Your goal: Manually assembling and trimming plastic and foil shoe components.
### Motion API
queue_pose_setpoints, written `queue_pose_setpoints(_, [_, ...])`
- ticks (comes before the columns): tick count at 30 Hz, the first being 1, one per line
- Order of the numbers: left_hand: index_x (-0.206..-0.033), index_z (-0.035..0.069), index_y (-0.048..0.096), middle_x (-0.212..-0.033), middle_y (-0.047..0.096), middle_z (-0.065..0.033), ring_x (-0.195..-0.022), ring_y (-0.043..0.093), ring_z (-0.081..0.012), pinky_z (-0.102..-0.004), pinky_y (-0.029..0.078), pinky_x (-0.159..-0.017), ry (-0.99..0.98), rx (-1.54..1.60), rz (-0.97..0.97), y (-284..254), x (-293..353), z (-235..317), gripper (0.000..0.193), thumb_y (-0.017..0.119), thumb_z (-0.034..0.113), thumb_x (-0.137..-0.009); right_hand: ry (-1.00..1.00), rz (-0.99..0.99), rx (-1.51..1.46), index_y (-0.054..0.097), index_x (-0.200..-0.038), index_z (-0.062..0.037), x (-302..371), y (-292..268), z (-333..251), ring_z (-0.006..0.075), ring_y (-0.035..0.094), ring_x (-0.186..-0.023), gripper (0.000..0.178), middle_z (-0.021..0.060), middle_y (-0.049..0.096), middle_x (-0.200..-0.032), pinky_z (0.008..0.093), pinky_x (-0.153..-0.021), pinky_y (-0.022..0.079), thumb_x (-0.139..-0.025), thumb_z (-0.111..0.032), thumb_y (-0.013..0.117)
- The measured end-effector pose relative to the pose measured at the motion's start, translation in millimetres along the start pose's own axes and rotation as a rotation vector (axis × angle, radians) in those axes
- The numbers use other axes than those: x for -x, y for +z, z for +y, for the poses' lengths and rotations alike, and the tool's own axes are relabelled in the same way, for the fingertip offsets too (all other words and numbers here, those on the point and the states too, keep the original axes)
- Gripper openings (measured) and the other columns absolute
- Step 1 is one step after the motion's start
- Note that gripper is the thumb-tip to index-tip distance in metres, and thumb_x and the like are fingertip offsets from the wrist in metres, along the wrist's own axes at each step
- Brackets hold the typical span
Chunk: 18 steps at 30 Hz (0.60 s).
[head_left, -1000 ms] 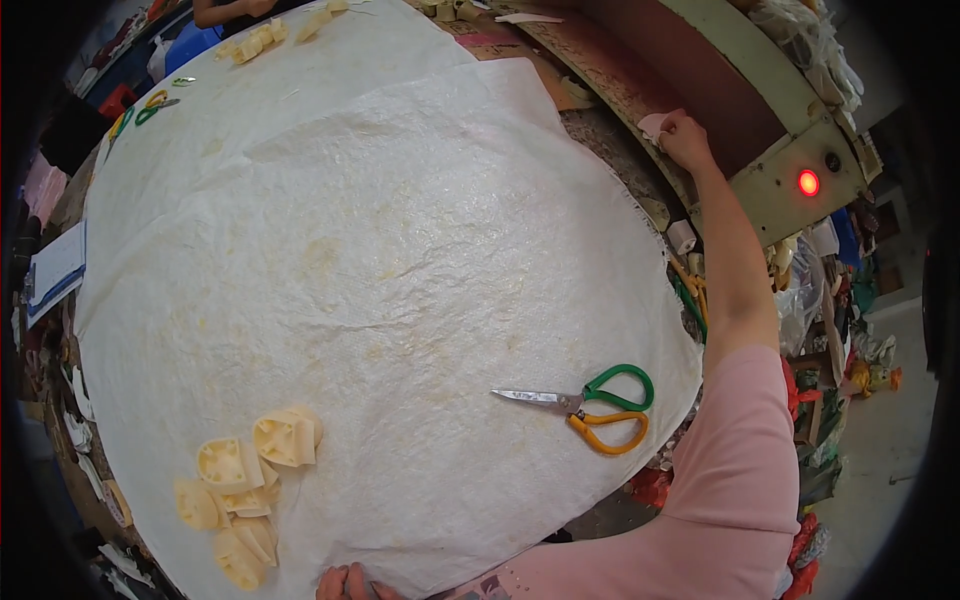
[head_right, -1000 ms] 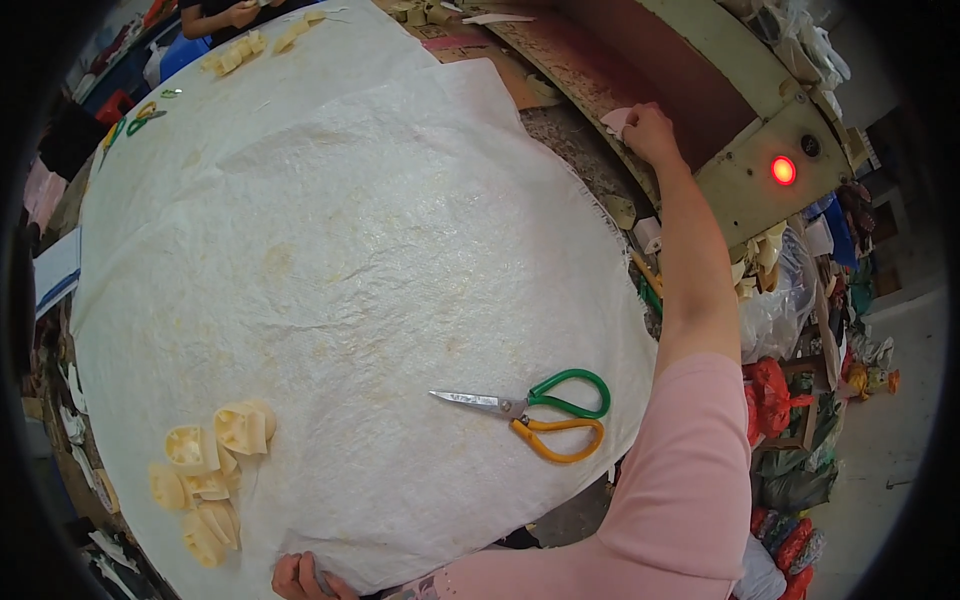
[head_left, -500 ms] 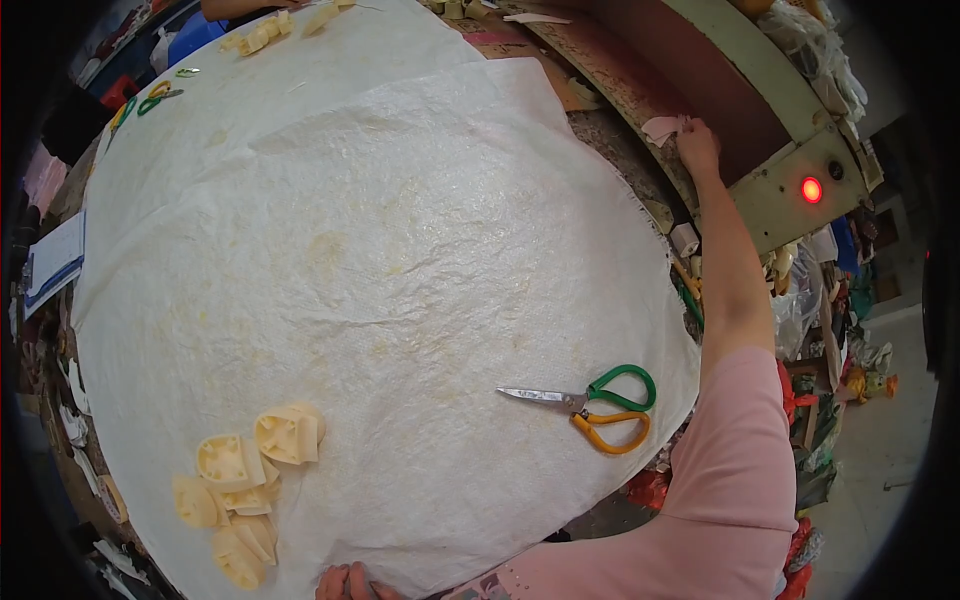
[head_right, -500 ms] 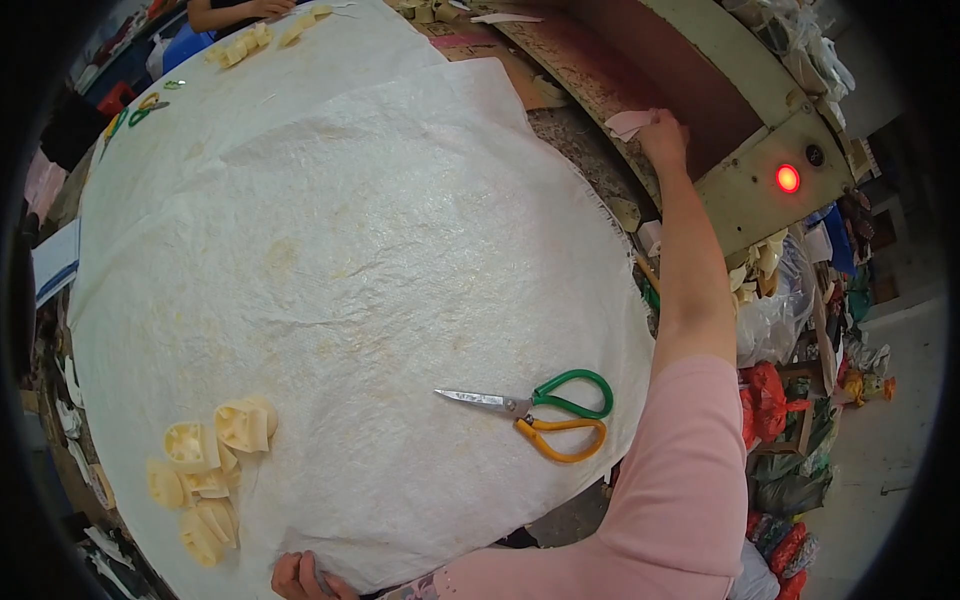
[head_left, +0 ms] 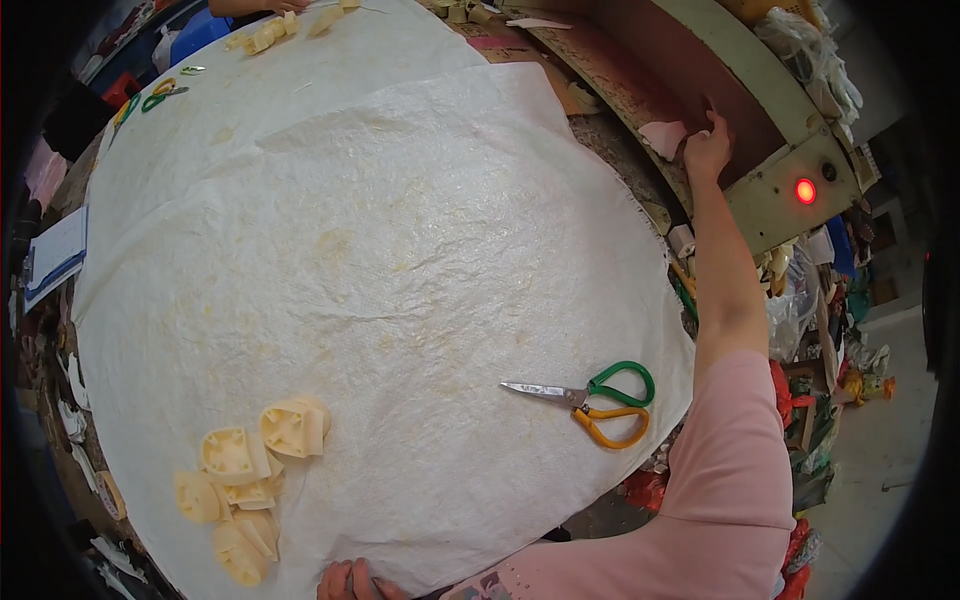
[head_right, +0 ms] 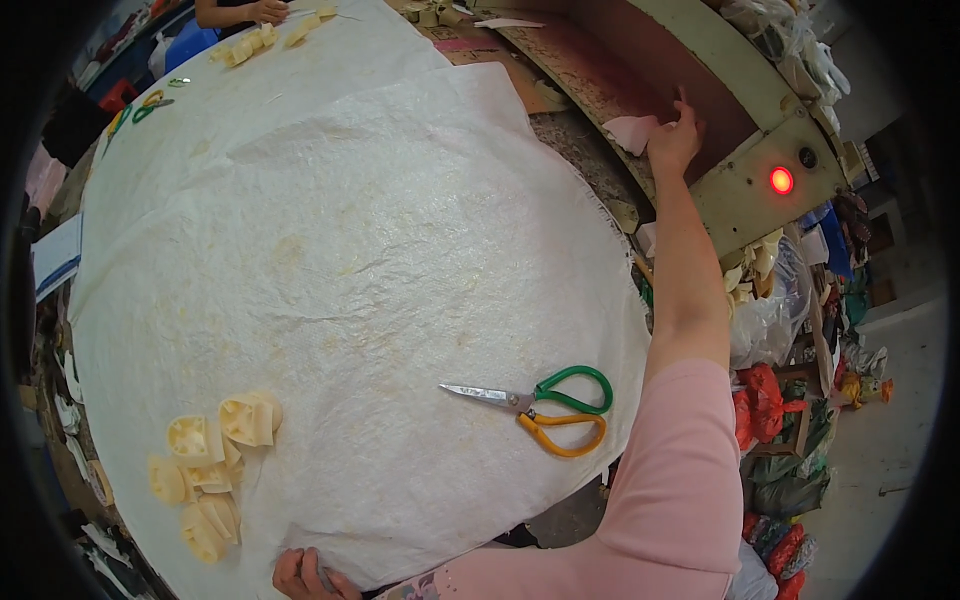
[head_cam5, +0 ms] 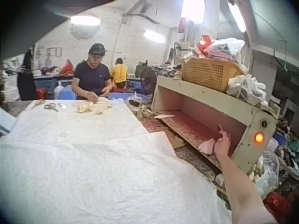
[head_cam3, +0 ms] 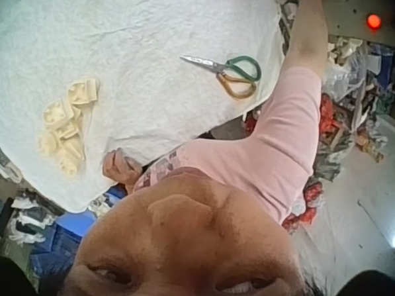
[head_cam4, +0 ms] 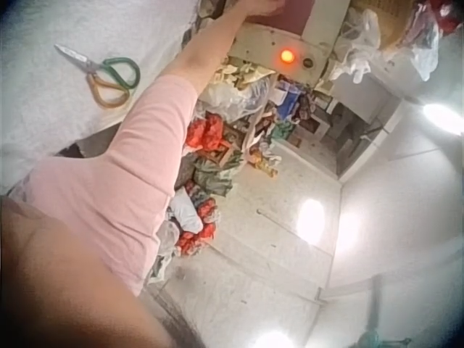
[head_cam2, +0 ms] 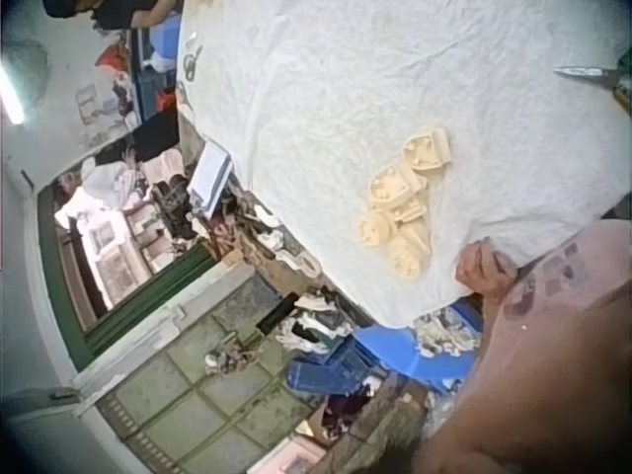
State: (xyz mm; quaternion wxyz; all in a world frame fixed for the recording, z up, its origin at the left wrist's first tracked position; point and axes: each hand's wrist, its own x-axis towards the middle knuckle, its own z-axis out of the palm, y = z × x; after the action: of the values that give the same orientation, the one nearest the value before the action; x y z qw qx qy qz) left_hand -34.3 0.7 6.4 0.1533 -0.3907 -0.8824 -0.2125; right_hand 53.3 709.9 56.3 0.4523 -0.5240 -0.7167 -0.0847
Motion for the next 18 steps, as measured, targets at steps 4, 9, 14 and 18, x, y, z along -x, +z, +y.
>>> queue_pose_setpoints(4, [-0.097,0.001,0.065,-0.094,0.058,-0.0131,-0.087,0.054,-0.0302,-0.0432,0.044,-0.078,0.013,0.025,0.008,0,0,-1,0.025,0.052,0.014,-0.080,0.117,-0.045,-0.302,0.054,-0.118,-0.0048,0,-16,-5,0.0231,0.064,-0.090,0.041,0.0169,0.061,-0.105,0.0305,-0.076,0.051,-0.079,0.006,0.045])
queue_pose_setpoints(9, [-0.102,0.003,0.064,-0.097,0.058,-0.0136,-0.090,0.054,-0.0296,-0.0458,0.043,-0.080,0.003,0.015,0.008,-2,16,-6,0.027,0.054,0.017,-0.082,0.308,-0.336,-1.002,0.050,-0.120,-0.0009,53,-89,-89,0.0177,0.063,-0.087,0.045,0.0136,0.060,-0.100,0.0261,-0.074,0.051,-0.077,0.012,0.044])
queue_pose_setpoints(14, [-0.105,0.001,0.059,-0.100,0.052,-0.0156,-0.095,0.048,-0.0358,-0.0492,0.038,-0.083,-0.043,0.099,-0.100,-6,19,-10,0.034,0.056,0.012,-0.073,0.289,-0.862,-1.388,0.052,-0.108,0.0055,139,-174,-149,0.0195,0.060,-0.093,0.036,0.0152,0.061,-0.101,0.0312,-0.084,0.050,-0.075,0.013,0.043])
queue_pose_setpoints(18, [-0.116,-0.003,0.055,-0.106,0.055,-0.0183,-0.092,0.055,-0.0342,-0.0425,0.043,-0.081,-0.259,0.677,-0.093,-25,19,-12,0.040,0.054,0.015,-0.081,0.061,-1.252,-1.607,0.059,-0.100,0.0021,243,-242,-200,0.0221,0.059,-0.098,0.030,0.0163,0.062,-0.108,0.0332,-0.087,0.048,-0.073,0.012,0.051])
